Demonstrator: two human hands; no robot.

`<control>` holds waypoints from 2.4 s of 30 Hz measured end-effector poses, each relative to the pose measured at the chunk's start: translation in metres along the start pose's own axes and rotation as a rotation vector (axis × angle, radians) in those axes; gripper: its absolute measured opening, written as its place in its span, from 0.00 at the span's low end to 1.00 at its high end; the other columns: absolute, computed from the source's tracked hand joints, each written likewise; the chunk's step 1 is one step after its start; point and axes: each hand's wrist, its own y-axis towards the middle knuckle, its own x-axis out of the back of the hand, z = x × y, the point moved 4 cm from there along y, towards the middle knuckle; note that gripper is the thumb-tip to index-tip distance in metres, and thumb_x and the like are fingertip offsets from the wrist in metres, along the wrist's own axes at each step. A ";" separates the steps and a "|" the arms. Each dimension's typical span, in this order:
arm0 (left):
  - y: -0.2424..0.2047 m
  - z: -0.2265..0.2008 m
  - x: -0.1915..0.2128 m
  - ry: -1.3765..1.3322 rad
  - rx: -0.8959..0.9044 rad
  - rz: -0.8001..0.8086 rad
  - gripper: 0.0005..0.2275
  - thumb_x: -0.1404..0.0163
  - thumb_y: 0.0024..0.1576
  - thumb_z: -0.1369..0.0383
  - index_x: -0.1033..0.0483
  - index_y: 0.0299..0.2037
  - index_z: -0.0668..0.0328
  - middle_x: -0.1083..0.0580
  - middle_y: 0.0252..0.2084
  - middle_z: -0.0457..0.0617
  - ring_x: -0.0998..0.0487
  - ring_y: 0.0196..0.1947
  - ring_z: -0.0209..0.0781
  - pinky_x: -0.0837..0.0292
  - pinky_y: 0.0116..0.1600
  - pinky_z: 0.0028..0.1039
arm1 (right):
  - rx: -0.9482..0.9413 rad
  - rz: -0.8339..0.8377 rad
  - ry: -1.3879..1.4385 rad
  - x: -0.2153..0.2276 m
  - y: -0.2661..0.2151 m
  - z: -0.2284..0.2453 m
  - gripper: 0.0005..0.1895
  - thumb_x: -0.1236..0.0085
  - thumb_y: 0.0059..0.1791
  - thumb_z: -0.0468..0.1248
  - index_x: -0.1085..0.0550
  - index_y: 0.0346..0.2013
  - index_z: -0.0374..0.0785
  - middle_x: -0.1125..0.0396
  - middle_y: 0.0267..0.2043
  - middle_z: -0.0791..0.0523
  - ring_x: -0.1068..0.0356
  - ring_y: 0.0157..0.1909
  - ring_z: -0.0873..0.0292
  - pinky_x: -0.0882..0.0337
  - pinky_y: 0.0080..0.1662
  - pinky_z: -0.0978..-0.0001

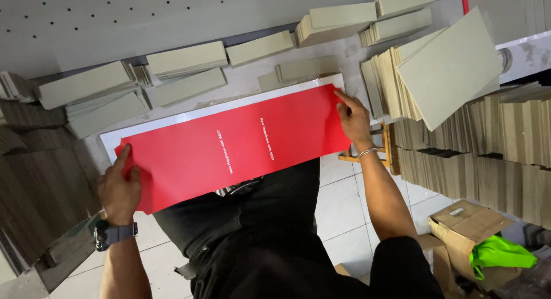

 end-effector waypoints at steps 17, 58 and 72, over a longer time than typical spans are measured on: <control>-0.012 -0.022 -0.059 0.499 -0.170 -0.701 0.28 0.60 0.70 0.40 0.25 0.73 0.41 0.43 0.81 0.61 0.45 0.77 0.76 0.43 0.67 0.63 | 0.253 -0.410 -0.516 -0.036 -0.021 0.037 0.46 0.54 0.64 0.66 0.52 0.87 0.42 0.72 0.84 0.37 0.66 0.85 0.29 0.59 0.77 0.24; -0.011 -0.027 -0.071 0.415 -0.250 -0.643 0.27 0.63 0.75 0.54 0.40 0.80 0.59 0.49 0.83 0.65 0.59 0.81 0.75 0.61 0.77 0.60 | 0.493 0.046 -0.543 -0.252 -0.080 0.178 0.40 0.53 0.61 0.52 0.47 0.82 0.32 0.61 0.86 0.38 0.64 0.87 0.37 0.64 0.80 0.36; -0.087 -0.024 -0.043 0.136 -0.639 -0.554 0.47 0.49 0.59 0.32 0.40 0.81 0.56 0.49 0.83 0.68 0.54 0.81 0.79 0.56 0.80 0.62 | 0.495 0.052 -0.098 -0.087 -0.105 0.054 0.60 0.40 0.52 0.68 0.53 0.85 0.37 0.63 0.86 0.36 0.64 0.85 0.32 0.63 0.78 0.37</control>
